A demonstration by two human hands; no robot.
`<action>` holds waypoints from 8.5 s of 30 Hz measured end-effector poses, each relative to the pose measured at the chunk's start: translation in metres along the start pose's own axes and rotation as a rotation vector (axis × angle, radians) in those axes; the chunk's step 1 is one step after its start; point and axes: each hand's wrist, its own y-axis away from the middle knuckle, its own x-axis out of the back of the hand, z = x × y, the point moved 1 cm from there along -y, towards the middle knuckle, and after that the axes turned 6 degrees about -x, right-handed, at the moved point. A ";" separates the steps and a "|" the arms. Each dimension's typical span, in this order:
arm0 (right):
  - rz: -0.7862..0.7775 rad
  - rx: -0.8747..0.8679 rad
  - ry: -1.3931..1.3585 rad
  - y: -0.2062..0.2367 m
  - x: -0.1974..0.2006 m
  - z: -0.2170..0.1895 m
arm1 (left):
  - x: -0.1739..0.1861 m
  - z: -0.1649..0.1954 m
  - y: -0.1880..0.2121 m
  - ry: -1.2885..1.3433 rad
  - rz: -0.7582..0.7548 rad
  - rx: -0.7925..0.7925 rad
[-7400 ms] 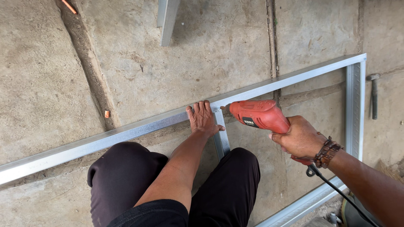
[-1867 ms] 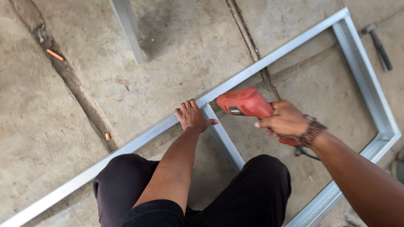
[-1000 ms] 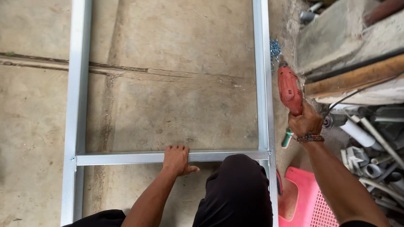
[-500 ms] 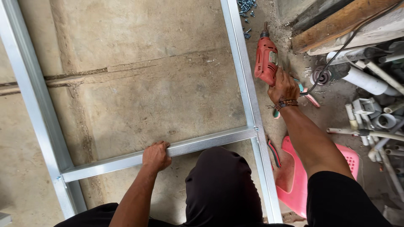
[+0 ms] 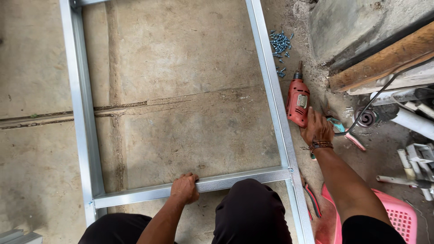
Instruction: The person assembles a rectangular metal frame on a concrete floor. They use a corded power drill to drive screws into the frame corners and add a crossbar, then use pliers to adjust the metal pieces.
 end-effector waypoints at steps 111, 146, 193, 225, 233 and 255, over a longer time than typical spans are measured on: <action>-0.237 -0.728 -1.068 0.061 0.043 -0.030 | 0.032 -0.014 -0.015 0.329 -0.246 -0.125; -0.540 -0.560 -0.353 0.077 0.127 -0.108 | 0.064 -0.026 0.069 0.505 -0.004 -0.072; -0.938 -0.712 -1.709 0.154 0.507 -0.366 | 0.369 0.112 0.344 1.368 -0.020 -0.028; -0.509 -0.560 -0.700 0.071 0.741 -0.579 | 0.641 -0.044 0.382 1.355 -0.224 -0.375; -0.547 -0.790 -0.435 0.076 0.656 -0.640 | 0.569 -0.096 0.299 1.273 -0.060 -0.274; -0.882 -0.963 -0.892 0.149 0.389 -0.803 | 0.415 -0.284 0.193 1.065 0.195 0.377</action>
